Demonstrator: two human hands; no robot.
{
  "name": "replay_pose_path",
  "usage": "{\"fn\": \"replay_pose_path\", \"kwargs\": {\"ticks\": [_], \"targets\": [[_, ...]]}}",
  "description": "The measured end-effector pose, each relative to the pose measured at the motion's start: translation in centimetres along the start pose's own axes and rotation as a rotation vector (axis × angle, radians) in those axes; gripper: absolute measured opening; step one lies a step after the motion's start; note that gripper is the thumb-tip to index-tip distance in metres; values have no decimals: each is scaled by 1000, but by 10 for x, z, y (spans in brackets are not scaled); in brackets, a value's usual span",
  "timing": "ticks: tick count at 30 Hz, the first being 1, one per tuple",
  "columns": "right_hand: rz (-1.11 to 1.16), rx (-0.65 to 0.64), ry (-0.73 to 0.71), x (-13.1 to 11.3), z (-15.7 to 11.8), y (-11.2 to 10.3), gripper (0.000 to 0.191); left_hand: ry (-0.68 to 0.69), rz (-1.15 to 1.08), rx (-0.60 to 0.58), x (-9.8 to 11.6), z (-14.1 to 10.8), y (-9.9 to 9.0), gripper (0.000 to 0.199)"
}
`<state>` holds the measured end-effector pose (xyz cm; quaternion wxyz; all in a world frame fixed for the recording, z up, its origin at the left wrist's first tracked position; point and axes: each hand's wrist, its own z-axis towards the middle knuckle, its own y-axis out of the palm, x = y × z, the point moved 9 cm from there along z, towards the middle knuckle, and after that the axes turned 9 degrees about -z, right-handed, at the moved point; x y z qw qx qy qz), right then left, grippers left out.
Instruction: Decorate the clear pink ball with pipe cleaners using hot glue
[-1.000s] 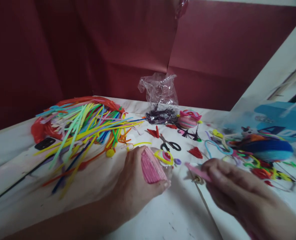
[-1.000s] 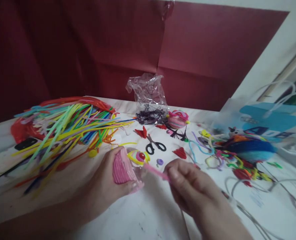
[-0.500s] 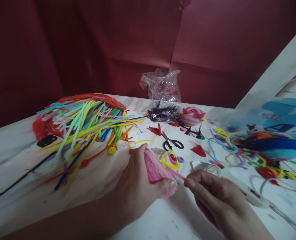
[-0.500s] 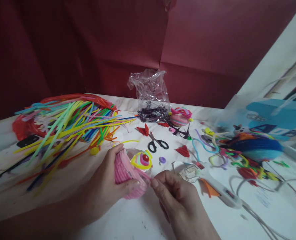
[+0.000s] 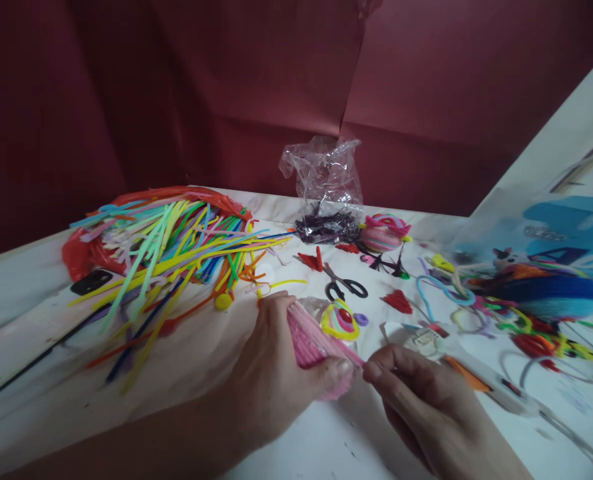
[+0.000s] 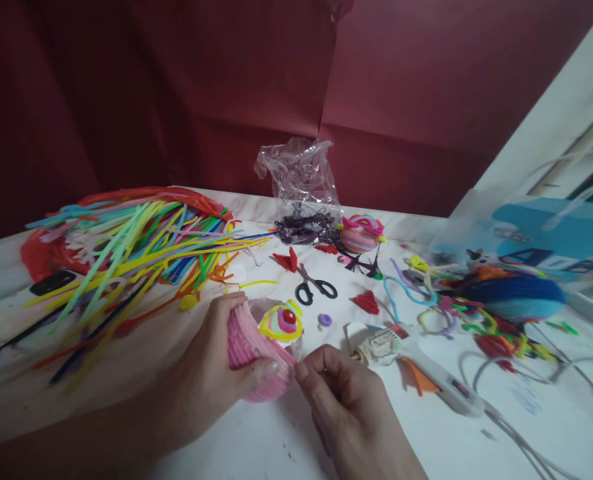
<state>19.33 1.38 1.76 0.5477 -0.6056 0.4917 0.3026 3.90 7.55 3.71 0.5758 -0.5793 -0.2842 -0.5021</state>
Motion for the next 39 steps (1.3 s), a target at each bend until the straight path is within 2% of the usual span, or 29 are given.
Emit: {"fn": "replay_pose_path", "kwargs": {"ticks": [7,9,12,15,17,21,29,34,39], "targets": [[-84,12,-20,2,0,-1,63,-38,7,21,-3,1,-2,61],[-134,-30,-37,6,1,1,60,-49,3,8,-1,0,-1,58],[-219,-81,-127,5,3,2,58,-33,-16,-7,5,0,0,59],[-262,-62,-229,-4,4,1,52,-12,-16,-2,13,2,-1,62],[-264,-49,-264,-9,4,1,48,-15,-4,-9,15,3,-1,57],[-256,-35,-263,-13,4,3,46,-24,-12,-22,16,2,-2,47],[-274,-80,-258,-13,5,6,44,-68,-111,-46,11,3,0,52],[-250,-88,-237,-10,8,6,44,-41,-147,-30,12,4,0,44],[-229,-87,-233,-8,6,6,43,-73,-181,-62,14,2,2,41]]}}
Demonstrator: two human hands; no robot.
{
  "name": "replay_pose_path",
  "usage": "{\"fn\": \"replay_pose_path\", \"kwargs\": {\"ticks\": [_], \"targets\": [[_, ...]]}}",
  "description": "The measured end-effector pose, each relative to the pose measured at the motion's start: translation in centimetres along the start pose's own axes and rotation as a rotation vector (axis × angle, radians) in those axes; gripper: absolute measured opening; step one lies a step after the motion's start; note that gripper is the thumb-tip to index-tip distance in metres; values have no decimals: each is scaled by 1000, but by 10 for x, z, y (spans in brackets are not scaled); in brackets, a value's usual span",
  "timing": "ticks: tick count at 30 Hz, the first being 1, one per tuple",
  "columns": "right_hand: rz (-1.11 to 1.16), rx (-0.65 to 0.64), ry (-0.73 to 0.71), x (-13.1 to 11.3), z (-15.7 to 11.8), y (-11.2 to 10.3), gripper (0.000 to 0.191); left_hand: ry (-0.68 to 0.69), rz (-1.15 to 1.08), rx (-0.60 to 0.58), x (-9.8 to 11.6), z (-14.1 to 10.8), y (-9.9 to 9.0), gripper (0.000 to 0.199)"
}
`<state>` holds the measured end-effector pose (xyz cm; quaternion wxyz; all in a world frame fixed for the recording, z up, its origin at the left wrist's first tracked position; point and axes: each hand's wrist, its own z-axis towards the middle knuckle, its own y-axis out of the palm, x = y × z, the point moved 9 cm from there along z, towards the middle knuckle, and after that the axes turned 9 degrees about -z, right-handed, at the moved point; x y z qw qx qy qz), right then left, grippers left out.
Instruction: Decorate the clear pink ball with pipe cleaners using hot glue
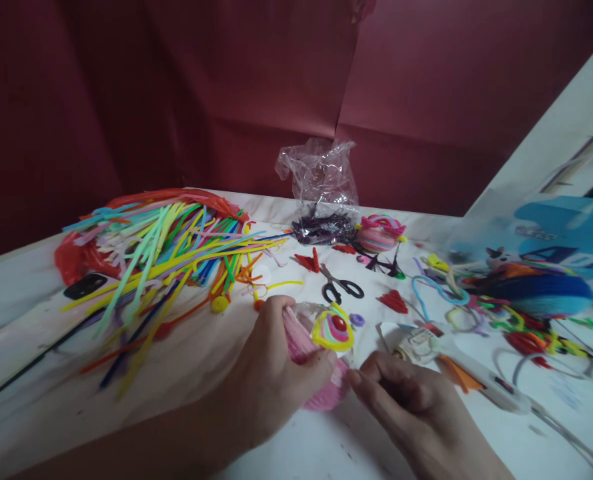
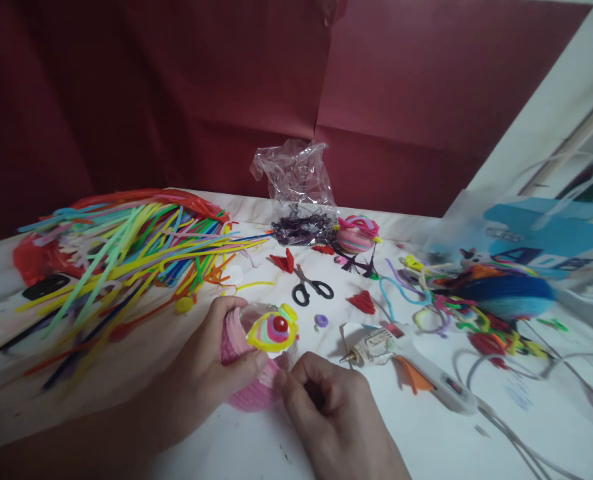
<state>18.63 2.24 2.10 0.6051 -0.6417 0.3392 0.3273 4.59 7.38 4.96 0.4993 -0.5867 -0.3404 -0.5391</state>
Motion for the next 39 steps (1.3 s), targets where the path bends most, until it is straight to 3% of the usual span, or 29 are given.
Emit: {"fn": "replay_pose_path", "kwargs": {"ticks": [10,21,29,36,39], "targets": [[47,14,13,-9,2,-1,43,-13,-19,-16,-3,1,-2,54],[128,91,70,-19,-2,-3,47,-47,-35,-55,7,2,-2,48],[101,97,53,-19,-1,-3,44,-67,-222,-215,11,5,6,41],[109,8,13,-20,2,1,38,-53,-58,-107,3,5,0,67],[115,-29,8,-20,3,4,37,-7,39,-28,5,7,-3,69]]}}
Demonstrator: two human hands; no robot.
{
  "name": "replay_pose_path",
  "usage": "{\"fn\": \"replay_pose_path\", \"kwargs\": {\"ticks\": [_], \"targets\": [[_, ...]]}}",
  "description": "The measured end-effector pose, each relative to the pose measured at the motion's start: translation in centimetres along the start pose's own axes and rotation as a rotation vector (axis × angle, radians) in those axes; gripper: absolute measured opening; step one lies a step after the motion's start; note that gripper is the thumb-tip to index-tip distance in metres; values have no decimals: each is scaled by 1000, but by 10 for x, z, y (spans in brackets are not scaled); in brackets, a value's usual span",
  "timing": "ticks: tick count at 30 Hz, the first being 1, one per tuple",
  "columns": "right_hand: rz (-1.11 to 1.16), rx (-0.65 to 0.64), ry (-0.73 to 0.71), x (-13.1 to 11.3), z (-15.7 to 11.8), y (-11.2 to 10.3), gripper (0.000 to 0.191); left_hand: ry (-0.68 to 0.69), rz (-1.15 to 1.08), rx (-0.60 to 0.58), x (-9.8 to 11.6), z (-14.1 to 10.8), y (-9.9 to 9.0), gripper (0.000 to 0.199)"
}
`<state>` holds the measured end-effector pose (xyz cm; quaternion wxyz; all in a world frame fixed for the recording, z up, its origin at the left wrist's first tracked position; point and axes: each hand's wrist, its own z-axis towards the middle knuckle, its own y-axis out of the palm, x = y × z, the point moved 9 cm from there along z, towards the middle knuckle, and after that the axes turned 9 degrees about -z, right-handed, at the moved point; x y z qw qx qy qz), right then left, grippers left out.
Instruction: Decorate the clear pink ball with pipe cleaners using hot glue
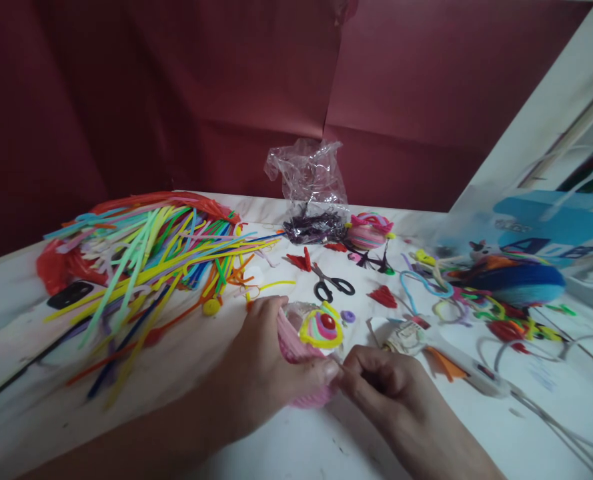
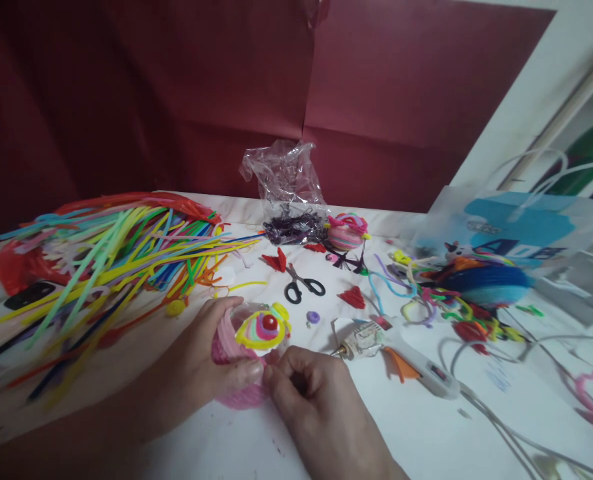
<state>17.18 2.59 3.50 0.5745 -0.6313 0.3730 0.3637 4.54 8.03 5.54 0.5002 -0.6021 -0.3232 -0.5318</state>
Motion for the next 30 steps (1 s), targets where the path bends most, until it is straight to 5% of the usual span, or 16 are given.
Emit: {"fn": "replay_pose_path", "kwargs": {"ticks": [5,11,26,30], "targets": [[46,58,8,-3,-1,-3,36,5,112,21,4,0,1,72],[5,-35,-28,0,2,4,38,-8,159,35,4,-6,4,75],[-92,-36,-66,-1,-2,5,41,1,135,-2,10,-8,5,66],[-333,134,-223,-14,-12,-13,31,-14,83,-27,6,-7,6,67]]}}
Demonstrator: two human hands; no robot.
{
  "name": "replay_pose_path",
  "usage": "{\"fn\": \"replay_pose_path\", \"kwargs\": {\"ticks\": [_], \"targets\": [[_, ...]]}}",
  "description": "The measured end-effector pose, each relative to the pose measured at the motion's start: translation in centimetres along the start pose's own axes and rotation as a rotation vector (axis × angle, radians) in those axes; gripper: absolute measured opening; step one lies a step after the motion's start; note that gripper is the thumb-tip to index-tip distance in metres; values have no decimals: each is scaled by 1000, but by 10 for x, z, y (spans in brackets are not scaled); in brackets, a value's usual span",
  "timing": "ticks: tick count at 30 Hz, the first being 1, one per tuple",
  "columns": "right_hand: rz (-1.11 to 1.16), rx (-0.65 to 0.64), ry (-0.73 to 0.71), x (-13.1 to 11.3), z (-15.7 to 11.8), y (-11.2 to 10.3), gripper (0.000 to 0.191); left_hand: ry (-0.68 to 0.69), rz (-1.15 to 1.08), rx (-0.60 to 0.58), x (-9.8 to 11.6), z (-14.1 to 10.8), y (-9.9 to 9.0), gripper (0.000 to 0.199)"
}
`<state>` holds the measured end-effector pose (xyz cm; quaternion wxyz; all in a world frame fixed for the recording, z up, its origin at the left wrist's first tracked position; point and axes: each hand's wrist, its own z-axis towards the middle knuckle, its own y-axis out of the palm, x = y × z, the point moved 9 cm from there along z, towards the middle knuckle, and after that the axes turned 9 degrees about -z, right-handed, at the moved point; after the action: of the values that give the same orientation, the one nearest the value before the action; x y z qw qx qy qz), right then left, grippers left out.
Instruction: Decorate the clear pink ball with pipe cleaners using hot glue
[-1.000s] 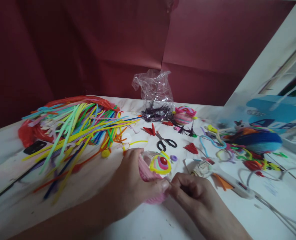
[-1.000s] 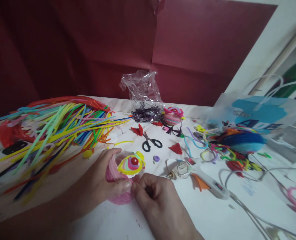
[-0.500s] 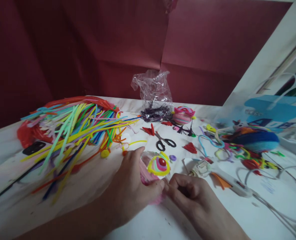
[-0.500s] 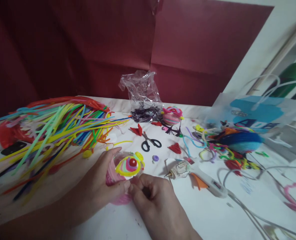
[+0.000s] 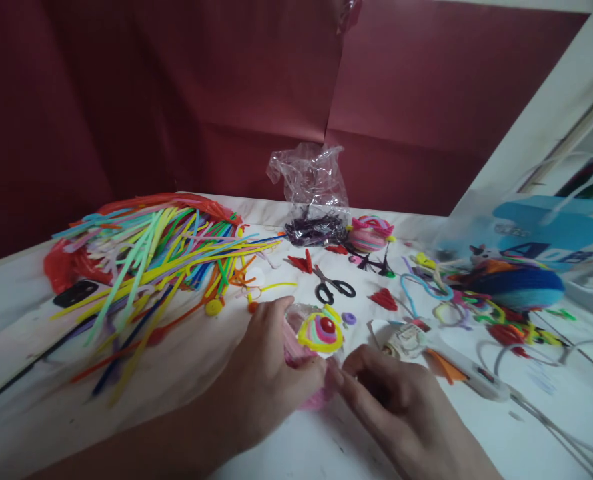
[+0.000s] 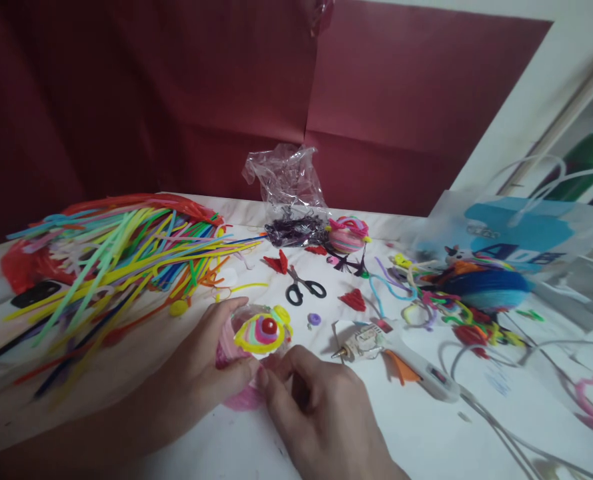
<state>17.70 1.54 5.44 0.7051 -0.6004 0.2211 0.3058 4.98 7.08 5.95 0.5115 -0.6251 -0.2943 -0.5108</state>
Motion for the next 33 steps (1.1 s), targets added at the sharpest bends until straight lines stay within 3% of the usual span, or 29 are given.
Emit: {"fn": "replay_pose_path", "kwargs": {"ticks": [2,4,6,9,14,17,19,21,23,25,28,31,33], "targets": [[-180,188,-222,-22,-8,-20,19,11,-21,-13,0,0,1,66],[-328,298,-442,-44,-18,-29,23,20,-17,1,0,0,-1,64],[-421,288,-594,-59,-23,-25,29,39,-1,20,1,-1,-2,63],[-432,246,-664,-70,-22,-21,33,44,39,19,0,-2,-1,66],[-396,254,-567,-68,-19,-26,26,47,92,34,1,-3,0,68],[-434,334,-429,-46,-15,-52,22,24,90,37,0,-2,-1,65],[-485,383,-271,-17,-10,-78,24,12,62,12,-1,0,-2,66],[-596,354,-87,20,-5,-100,31,-7,20,-24,-2,3,-3,68],[-765,268,151,66,-4,-114,37,-38,-25,-59,-5,6,-4,69],[-848,128,302,106,-6,-116,40,-64,-54,-100,-6,8,-4,69],[-914,38,315,130,-7,-112,40,-66,-61,-158,-4,10,-1,69],[-952,126,249,122,-5,-125,35,-71,-37,-182,-4,11,1,69],[-961,246,239,115,-6,-146,27,-71,-10,-175,-6,13,1,69]]}}
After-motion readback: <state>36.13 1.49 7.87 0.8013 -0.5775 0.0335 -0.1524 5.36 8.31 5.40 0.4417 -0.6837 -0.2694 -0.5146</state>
